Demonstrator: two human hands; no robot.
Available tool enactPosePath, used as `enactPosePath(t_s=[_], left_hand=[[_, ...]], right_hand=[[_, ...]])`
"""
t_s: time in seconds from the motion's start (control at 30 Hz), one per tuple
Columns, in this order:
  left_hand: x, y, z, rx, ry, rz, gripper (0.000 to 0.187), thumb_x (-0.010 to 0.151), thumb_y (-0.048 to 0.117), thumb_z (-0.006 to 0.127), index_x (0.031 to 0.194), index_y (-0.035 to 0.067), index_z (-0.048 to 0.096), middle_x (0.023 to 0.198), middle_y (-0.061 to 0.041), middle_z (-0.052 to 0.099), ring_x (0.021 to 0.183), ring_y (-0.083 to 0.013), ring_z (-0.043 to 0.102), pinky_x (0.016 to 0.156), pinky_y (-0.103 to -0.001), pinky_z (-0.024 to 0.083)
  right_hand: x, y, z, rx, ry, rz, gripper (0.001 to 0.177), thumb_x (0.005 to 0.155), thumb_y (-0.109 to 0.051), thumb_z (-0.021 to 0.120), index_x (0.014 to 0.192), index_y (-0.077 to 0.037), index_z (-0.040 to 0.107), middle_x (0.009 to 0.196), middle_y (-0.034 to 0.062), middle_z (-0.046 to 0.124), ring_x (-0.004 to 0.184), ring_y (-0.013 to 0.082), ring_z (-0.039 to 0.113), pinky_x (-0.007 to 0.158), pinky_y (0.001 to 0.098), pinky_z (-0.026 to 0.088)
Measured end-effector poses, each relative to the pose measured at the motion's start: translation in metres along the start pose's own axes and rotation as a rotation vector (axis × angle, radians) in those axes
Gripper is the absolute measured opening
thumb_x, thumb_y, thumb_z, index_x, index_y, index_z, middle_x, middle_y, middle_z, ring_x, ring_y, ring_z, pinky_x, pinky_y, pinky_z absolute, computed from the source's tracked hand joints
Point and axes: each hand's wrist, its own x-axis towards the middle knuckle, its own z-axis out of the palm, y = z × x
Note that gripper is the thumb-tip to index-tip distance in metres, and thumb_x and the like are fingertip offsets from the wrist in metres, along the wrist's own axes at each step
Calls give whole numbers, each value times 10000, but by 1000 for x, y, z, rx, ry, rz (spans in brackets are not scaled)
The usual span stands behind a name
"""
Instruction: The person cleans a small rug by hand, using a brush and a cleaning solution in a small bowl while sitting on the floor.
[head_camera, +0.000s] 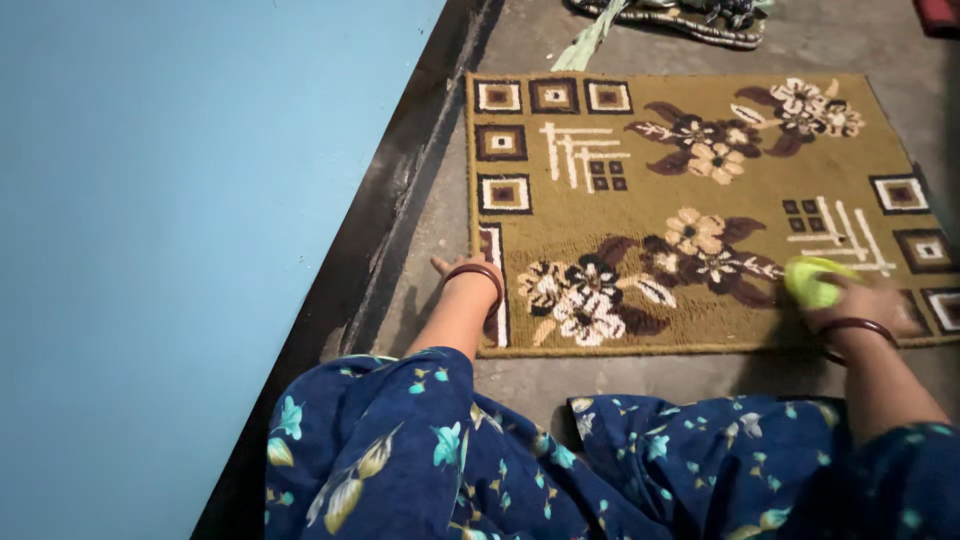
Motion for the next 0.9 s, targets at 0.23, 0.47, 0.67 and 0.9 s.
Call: enactPosePath(t_s=[0.23, 0.47, 0.67, 0.9], left_hand=[[6, -5, -4, -88, 182, 27, 658, 839, 139, 772, 1472, 178, 596, 1716, -28, 277, 1598, -312, 202, 1218, -746, 89], [44, -11, 16, -119, 50, 4, 745, 944, 279, 642, 1614, 203, 325, 1740, 59, 130, 1599, -296, 153, 1220, -747, 52], [49, -8, 14, -23, -47, 21, 803, 950, 306, 658, 1635, 219, 247, 1739, 68, 57, 1589, -335, 126, 1201, -749, 38], [22, 1, -10, -43, 28, 37, 708, 911, 265, 724, 1559, 171, 454, 1711, -45, 233, 1580, -342, 193, 1198, -758, 69]], right_hand=[[-44, -148, -14, 266, 222, -378, 609, 837, -520, 801, 1391, -292, 689, 1413, 216, 544, 1310, 409, 498, 1060, 597, 422], [-165, -347, -82, 215, -59, -867, 479, 794, -365, 784, 1264, -414, 708, 1485, 150, 482, 1336, 321, 472, 1064, 535, 380], [-49, -208, -37, -61, -84, -549, 503, 784, -642, 743, 1255, -470, 704, 1554, 56, 504, 1323, 293, 535, 1086, 458, 467], [32, -9, 11, 695, -41, 308, 682, 768, -436, 803, 1389, -264, 578, 1283, 236, 688, 1214, 399, 670, 1051, 584, 541]])
